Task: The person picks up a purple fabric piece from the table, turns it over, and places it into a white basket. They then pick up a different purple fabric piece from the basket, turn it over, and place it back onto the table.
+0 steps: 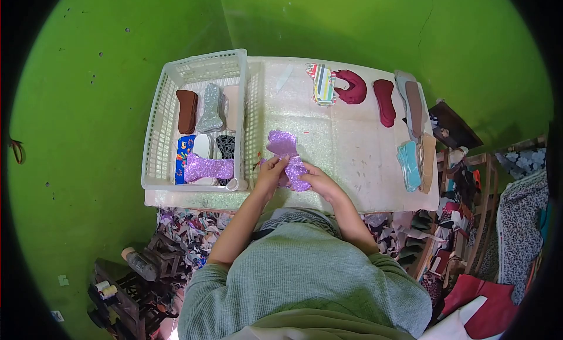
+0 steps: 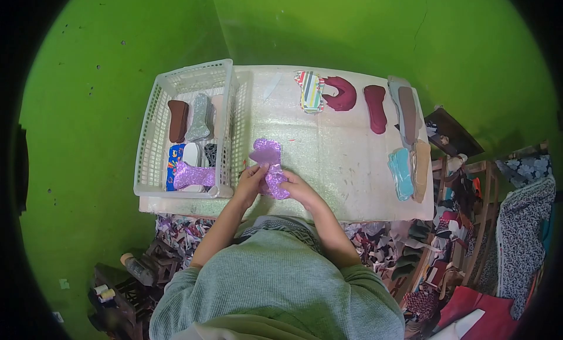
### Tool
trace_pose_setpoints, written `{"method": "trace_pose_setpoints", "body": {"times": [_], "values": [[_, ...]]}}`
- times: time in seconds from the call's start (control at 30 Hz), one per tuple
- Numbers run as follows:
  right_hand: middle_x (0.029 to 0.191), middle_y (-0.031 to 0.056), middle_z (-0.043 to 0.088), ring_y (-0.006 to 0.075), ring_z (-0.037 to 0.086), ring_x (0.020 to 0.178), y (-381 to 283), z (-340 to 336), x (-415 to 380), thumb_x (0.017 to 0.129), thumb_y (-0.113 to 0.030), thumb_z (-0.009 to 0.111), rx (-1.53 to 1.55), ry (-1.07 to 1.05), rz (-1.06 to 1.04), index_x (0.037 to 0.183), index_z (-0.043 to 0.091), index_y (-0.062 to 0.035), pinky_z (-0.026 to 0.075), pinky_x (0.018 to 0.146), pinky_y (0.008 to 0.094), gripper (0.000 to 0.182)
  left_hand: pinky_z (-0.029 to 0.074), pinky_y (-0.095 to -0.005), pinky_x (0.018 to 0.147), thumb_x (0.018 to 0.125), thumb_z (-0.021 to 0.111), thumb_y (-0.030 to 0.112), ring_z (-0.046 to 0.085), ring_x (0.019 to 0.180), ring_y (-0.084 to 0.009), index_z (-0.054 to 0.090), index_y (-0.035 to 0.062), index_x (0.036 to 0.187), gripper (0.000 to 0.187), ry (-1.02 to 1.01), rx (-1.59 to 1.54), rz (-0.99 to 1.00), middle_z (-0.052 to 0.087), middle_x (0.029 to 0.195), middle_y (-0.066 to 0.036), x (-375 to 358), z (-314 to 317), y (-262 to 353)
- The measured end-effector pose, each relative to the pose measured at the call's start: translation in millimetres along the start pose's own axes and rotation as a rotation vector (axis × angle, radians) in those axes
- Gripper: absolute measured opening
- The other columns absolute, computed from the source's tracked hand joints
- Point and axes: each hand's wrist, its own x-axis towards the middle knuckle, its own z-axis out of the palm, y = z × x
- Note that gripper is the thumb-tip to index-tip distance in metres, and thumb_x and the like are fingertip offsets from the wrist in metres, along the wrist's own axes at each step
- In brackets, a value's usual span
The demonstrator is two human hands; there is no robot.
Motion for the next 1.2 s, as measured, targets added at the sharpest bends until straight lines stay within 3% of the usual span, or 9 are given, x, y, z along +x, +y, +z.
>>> {"method": "trace_pose_setpoints", "body": {"times": [0.27,0.43,0.57,0.63,0.73,1.07,1.2], "values": [[0.097,0.0073,0.061,0.0159,0.06,0.086,-6.1,-8.6,-14.7,0.088,-0.013,0.047,-0.09,-0.062,-0.002,0.119,0.047,-0.0025,0.048,0.077,0.0277,0.033,0.047,-0.025,0.064,0.083,0.062,0.014,0.058,0.069,-0.0105,0.059,0.0037,0.091,0.014,0.059,-0.042,0.135,0.062,0.083,-0.003,-1.6,3.4,15.2],[0.086,0.0026,0.063,0.0084,0.057,0.074,-5.7,-15.4,-18.4,0.086,-0.023,0.058,-0.204,0.033,-0.081,0.107,0.058,-0.002,0.045,0.066,0.0227,0.029,0.047,-0.0258,0.069,0.082,0.062,0.012,0.06,0.075,-0.0119,0.06,0.0022,0.096,0.017,0.11,-0.018,0.201,0.063,0.088,-0.005,-8.7,-5.3,29.5],[0.079,0.0001,0.062,0.0056,0.052,0.067,-9.3,-13.8,-18.8,0.085,-0.021,0.06,-0.201,0.163,-0.104,0.1,0.062,-0.0014,0.042,0.061,0.0207,0.025,0.046,-0.0209,0.062,0.08,0.065,0.012,0.057,0.069,-0.0081,0.063,-0.0008,0.094,0.019,0.141,0.103,0.295,0.063,0.082,-0.003,-22.5,-10.7,47.6],[0.079,0.0042,0.064,0.0082,0.055,0.067,-14.2,-12.8,-17.3,0.083,-0.019,0.062,-0.188,0.282,-0.14,0.098,0.063,0.0011,0.043,0.063,0.0217,0.025,0.046,-0.0202,0.06,0.08,0.065,0.012,0.057,0.067,-0.0076,0.063,-0.0017,0.093,0.019,0.15,0.164,0.308,0.063,0.081,-0.003,-27.3,-16.6,52.4],[0.077,0.003,0.062,0.0073,0.053,0.066,-23.0,-11.6,-15.5,0.084,-0.018,0.06,-0.189,0.335,-0.175,0.097,0.063,0.0021,0.043,0.061,0.0216,0.024,0.045,-0.019,0.056,0.081,0.065,0.011,0.055,0.063,-0.0063,0.063,-0.0021,0.093,0.018,0.132,0.236,0.375,0.063,0.077,-0.003,-34.1,-25.8,58.8],[0.073,0.0019,0.06,0.0075,0.052,0.063,-34.9,15.2,13.9,0.085,-0.013,0.058,-0.217,0.24,-0.264,0.102,0.06,0.0029,0.044,0.06,0.0227,0.023,0.042,-0.0171,0.052,0.081,0.063,0.011,0.052,0.058,-0.004,0.063,-0.0011,0.091,0.015,0.256,0.309,0.399,0.062,0.072,-0.002,-59.2,-59.7,101.9],[0.07,0.0031,0.061,0.0076,0.054,0.062,-62.7,45.2,23.0,0.082,-0.014,0.062,-0.296,0.27,-0.296,0.095,0.063,0.0012,0.045,0.057,0.0234,0.02,0.04,-0.0176,0.052,0.08,0.065,0.01,0.051,0.057,-0.0039,0.064,-0.0011,0.086,0.013,0.329,0.408,0.417,0.061,0.068,-0.001,-67.0,-90.1,119.3]]}}
